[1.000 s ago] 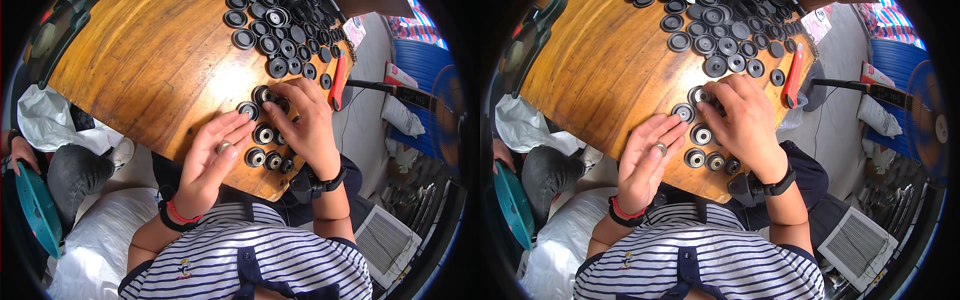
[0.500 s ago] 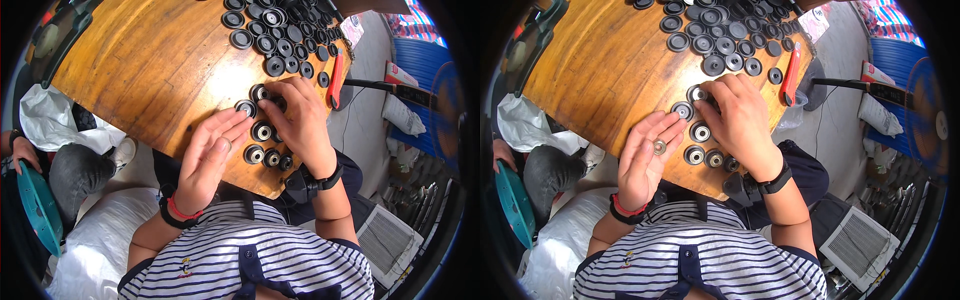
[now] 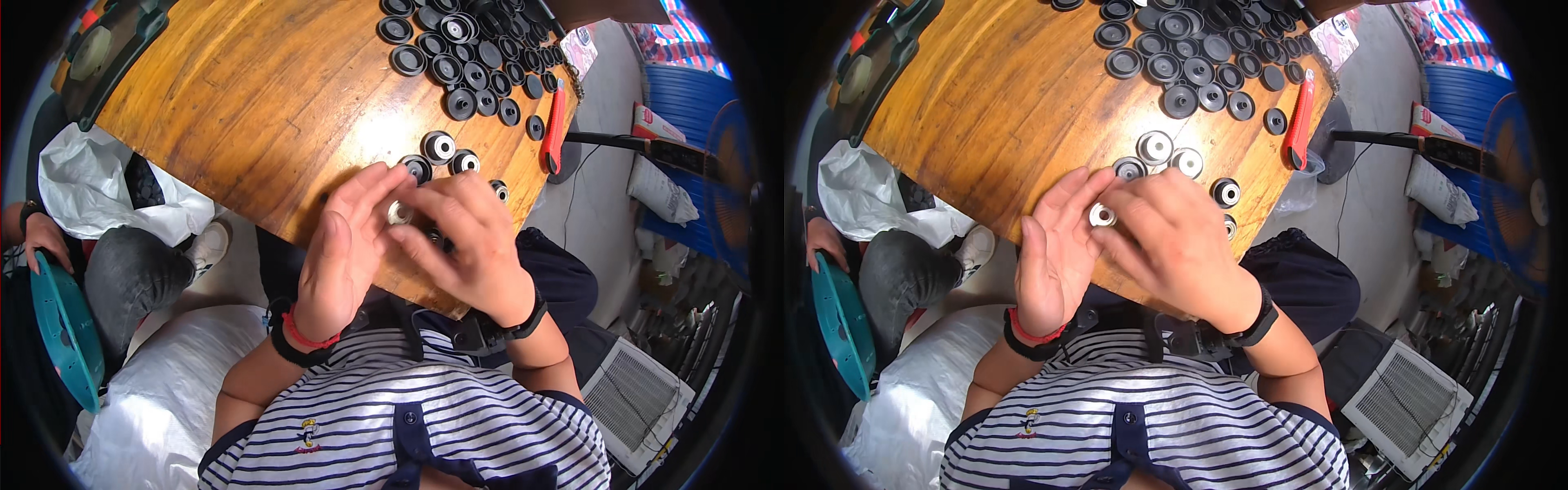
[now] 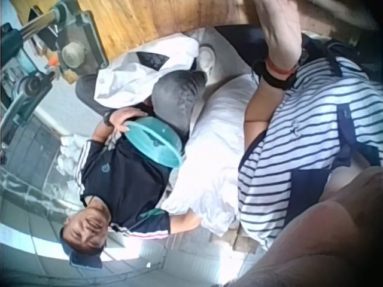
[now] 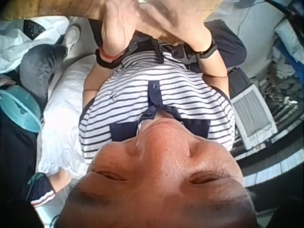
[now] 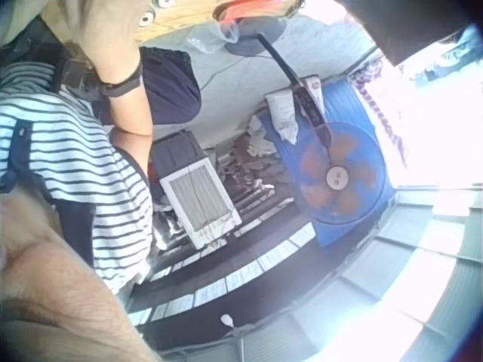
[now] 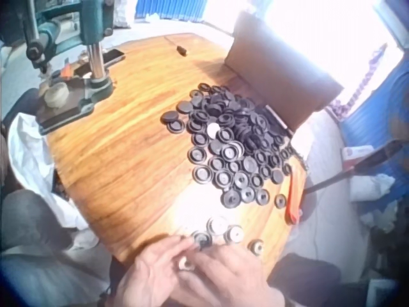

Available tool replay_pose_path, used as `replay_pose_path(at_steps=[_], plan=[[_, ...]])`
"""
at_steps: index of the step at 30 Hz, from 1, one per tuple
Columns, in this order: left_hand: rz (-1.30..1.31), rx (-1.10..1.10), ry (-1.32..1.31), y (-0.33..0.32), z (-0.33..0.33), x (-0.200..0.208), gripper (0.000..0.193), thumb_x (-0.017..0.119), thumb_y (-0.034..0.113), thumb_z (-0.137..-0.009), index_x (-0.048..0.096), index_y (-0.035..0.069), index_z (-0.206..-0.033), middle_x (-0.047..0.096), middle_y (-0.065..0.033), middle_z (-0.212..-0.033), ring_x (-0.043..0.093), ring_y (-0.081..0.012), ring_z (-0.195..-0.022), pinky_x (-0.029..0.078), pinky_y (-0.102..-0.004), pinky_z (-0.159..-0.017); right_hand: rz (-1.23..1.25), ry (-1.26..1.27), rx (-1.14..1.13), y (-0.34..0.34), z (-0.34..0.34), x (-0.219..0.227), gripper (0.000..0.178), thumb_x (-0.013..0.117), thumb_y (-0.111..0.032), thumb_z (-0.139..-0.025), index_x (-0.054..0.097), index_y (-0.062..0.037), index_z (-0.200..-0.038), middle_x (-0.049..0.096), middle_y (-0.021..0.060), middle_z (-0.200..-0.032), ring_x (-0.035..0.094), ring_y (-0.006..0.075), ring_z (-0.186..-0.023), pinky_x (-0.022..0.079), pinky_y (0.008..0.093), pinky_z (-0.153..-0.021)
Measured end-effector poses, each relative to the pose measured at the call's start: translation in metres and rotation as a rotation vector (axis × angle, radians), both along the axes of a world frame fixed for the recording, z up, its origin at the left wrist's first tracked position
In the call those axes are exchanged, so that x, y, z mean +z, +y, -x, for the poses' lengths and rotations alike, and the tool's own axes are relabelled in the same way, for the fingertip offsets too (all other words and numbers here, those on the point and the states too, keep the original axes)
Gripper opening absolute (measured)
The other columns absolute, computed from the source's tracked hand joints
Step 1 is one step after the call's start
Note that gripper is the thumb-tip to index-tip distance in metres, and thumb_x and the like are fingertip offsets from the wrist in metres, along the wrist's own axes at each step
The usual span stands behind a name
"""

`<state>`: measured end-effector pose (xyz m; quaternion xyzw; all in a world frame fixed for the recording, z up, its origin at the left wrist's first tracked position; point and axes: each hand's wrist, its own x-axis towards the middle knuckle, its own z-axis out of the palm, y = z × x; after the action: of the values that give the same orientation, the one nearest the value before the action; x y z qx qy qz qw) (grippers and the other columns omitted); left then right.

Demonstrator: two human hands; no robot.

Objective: Trimming plastic disks with a utility knife and assembling them with metal bearings and a hammer.

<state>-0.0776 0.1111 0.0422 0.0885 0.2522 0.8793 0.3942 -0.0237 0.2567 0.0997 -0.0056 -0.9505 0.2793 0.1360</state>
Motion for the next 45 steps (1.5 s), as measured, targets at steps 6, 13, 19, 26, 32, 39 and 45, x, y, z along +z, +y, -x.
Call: replay_pose_path(at_steps=[6, 13, 19, 26, 32, 39, 45], plan=[[0.639, 0.362, 1.131, 0.0, 0.017, 0.002, 0.054, 0.056, 0.002, -0.087, 0.039, -0.004, -0.138, 0.053, -0.0217, -0.129, 0.046, -0.0349, -0.128, 0.03, -0.0501, -0.11, -0.102, -0.043, -0.149, 0.021, 0.004, -0.005, 0.028, 0.077, -0.013, -0.072, 0.067, -0.0044, -0.096, 0.058, 0.0079, -0.084, 0.055, 0.0267, -0.077, 0.045, 0.0363, -0.066], [1.013, 0.244, 1.45, 0.02, 0.027, 0.008, 0.06, 0.063, 0.006, -0.082, 0.042, 0.002, -0.139, 0.063, -0.0113, -0.118, 0.048, -0.0265, -0.127, 0.027, -0.0474, -0.112, -0.111, -0.024, -0.171, 0.02, 0.007, -0.015, 0.03, 0.078, -0.014, -0.07, 0.067, -0.0045, -0.096, 0.057, 0.0074, -0.084, 0.053, 0.0263, -0.077, 0.044, 0.0363, -0.067], [1.041, 0.26, 1.469, 0.023, 0.025, 0.007, 0.06, 0.063, 0.006, -0.083, 0.043, 0.002, -0.139, 0.065, -0.0098, -0.113, 0.051, -0.0252, -0.125, 0.027, -0.0469, -0.112, -0.152, -0.041, -0.144, 0.024, 0.007, -0.017, 0.031, 0.078, -0.014, -0.069, 0.067, -0.0052, -0.096, 0.058, 0.0064, -0.085, 0.054, 0.0261, -0.077, 0.043, 0.0364, -0.067], [1.043, 0.256, 1.485, 0.023, 0.024, 0.006, 0.06, 0.064, 0.006, -0.082, 0.043, 0.001, -0.138, 0.065, -0.0098, -0.113, 0.051, -0.0243, -0.125, 0.027, -0.047, -0.112, -0.177, -0.028, -0.129, 0.024, 0.005, -0.018, 0.032, 0.079, -0.016, -0.068, 0.066, -0.0062, -0.096, 0.058, 0.0054, -0.086, 0.053, 0.0254, -0.078, 0.042, 0.0368, -0.068], [1.046, 0.277, 1.51, 0.022, 0.023, 0.006, 0.059, 0.064, 0.006, -0.082, 0.043, 0.001, -0.138, 0.066, -0.0098, -0.112, 0.053, -0.0246, -0.123, 0.028, -0.0477, -0.111, -0.152, -0.001, -0.126, 0.022, 0.003, -0.022, 0.031, 0.079, -0.016, -0.068, 0.066, -0.0067, -0.096, 0.058, 0.005, -0.087, 0.053, 0.0254, -0.079, 0.042, 0.0372, -0.069], [1.068, 0.259, 1.526, 0.028, 0.023, 0.009, 0.053, 0.062, 0.005, -0.083, 0.048, 0.0, -0.134, 0.066, -0.0107, -0.11, 0.054, -0.0248, -0.122, 0.029, -0.0483, -0.111, -0.126, 0.018, -0.139, 0.026, 0.0, -0.026, 0.033, 0.078, -0.016, -0.069, 0.065, -0.0066, -0.099, 0.058, 0.0061, -0.09, 0.052, 0.0265, -0.084, 0.042, 0.0376, -0.074], [1.057, 0.22, 1.563, 0.025, 0.028, 0.012, 0.047, 0.062, 0.012, -0.084, 0.054, 0.0, -0.129, 0.061, -0.0125, -0.125, 0.051, -0.03, -0.124, 0.027, -0.0511, -0.11, -0.048, 0.046, -0.203, 0.035, -0.001, -0.013, 0.04, 0.072, -0.008, -0.075, 0.063, -0.0029, -0.114, 0.058, 0.0103, -0.095, 0.052, 0.0282, -0.086, 0.043, 0.0388, -0.077]])
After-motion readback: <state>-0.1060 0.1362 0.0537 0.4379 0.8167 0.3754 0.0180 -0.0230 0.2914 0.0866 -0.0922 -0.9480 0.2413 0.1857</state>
